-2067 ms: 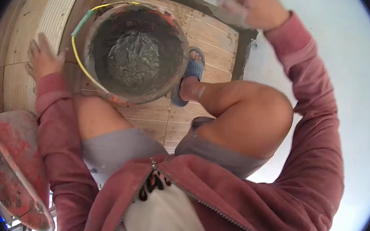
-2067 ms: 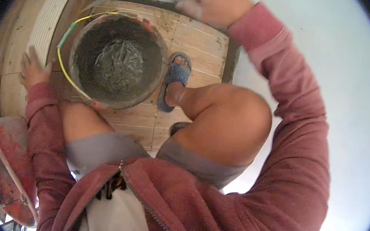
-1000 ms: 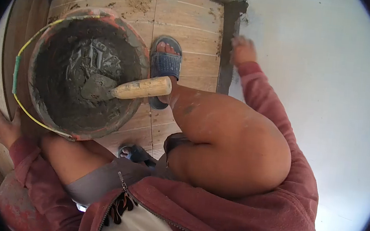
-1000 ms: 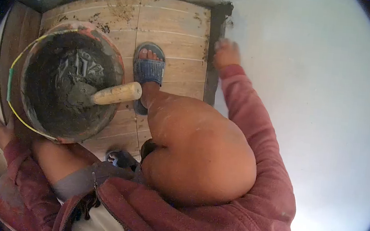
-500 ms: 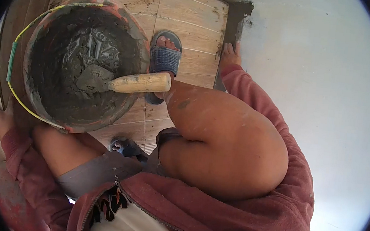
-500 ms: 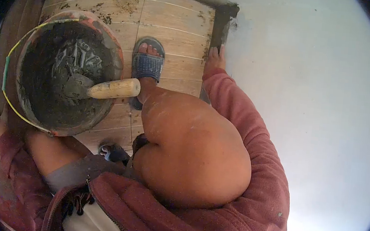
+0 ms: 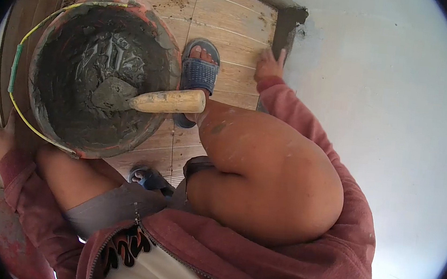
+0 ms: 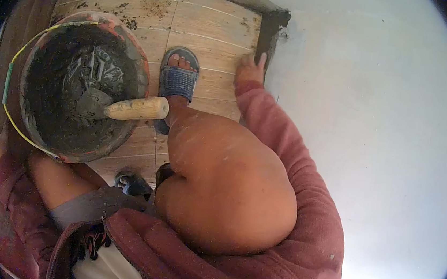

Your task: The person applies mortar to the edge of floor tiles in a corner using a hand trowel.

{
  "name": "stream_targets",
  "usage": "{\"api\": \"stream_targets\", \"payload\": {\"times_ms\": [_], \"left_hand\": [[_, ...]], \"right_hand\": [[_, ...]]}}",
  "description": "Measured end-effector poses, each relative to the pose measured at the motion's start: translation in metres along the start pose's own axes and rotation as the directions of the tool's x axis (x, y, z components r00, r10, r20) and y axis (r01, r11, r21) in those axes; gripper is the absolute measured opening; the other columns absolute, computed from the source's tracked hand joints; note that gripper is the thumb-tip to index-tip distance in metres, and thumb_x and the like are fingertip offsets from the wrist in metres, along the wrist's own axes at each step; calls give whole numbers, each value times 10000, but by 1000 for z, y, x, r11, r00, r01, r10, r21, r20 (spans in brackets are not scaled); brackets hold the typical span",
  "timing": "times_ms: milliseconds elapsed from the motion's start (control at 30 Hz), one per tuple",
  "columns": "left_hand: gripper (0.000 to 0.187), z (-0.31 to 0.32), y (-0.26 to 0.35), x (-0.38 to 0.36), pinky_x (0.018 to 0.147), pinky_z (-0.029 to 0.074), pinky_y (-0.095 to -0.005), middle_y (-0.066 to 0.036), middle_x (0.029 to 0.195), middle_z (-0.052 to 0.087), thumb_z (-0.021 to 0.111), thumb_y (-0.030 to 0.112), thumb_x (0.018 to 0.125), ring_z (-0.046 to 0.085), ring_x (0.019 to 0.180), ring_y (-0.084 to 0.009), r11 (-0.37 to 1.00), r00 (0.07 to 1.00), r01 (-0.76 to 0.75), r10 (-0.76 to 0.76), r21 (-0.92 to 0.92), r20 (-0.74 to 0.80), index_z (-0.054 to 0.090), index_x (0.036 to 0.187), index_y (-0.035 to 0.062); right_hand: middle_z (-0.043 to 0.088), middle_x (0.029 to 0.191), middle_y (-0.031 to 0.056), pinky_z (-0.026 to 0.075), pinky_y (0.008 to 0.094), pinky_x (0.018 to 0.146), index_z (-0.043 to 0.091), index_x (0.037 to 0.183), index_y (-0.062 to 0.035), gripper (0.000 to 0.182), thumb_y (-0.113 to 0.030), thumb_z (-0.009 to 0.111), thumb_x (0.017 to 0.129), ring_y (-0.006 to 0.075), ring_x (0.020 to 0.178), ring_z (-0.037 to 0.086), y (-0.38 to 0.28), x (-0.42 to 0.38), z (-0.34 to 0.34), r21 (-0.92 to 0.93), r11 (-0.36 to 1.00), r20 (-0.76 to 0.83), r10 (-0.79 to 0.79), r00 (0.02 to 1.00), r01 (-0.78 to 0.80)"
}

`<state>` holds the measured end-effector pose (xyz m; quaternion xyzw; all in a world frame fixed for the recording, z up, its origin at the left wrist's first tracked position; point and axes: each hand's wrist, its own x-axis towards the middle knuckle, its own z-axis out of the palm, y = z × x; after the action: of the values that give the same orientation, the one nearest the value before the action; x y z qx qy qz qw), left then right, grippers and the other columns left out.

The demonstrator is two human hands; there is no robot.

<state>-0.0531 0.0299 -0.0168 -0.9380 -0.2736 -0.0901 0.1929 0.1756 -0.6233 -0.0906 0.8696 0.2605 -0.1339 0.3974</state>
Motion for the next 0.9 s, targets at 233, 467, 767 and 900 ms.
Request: {"api": "stream_targets", "payload": {"times_ms": [233, 467, 767, 900], "left_hand": [[765, -16, 12, 2, 919, 339, -409, -122, 1298, 362, 665, 393, 674, 371, 1168, -289, 999, 999, -35, 34, -27, -39, 303, 1308, 164], [807, -27, 26, 0, 933, 310, -445, -100, 1331, 315, 668, 393, 668, 327, 1201, -280, 999, 998, 52, -52, 8, 25, 251, 1325, 177], [841, -40, 36, 0, 942, 286, -473, -105, 1342, 297, 681, 382, 653, 304, 1218, -277, 997, 995, 73, -73, 10, 68, 231, 1330, 165], [849, -43, 39, -1, 942, 283, -479, -111, 1341, 295, 689, 371, 646, 306, 1214, -287, 996, 994, 89, -89, -8, 57, 230, 1330, 164]], "right_hand": [[587, 647, 140, 463, 402, 580, 620, 738, -112, 192, -285, 536, 749, 340, 639, 571, -56, -16, -38, 782, 599, 79, 176, 981, -171], [566, 668, 157, 420, 436, 570, 606, 731, -81, 210, -263, 515, 785, 340, 643, 549, -15, 23, -155, 855, 427, -442, 302, 845, 295], [608, 695, 113, 467, 381, 558, 637, 749, -61, 264, -319, 625, 693, 302, 679, 591, -58, -4, -302, 443, 364, -514, -645, 565, 819], [614, 724, 151, 477, 395, 580, 635, 718, -21, 269, -274, 646, 629, 304, 725, 604, -90, -14, -306, 389, 337, -246, -859, 449, 857]]}}
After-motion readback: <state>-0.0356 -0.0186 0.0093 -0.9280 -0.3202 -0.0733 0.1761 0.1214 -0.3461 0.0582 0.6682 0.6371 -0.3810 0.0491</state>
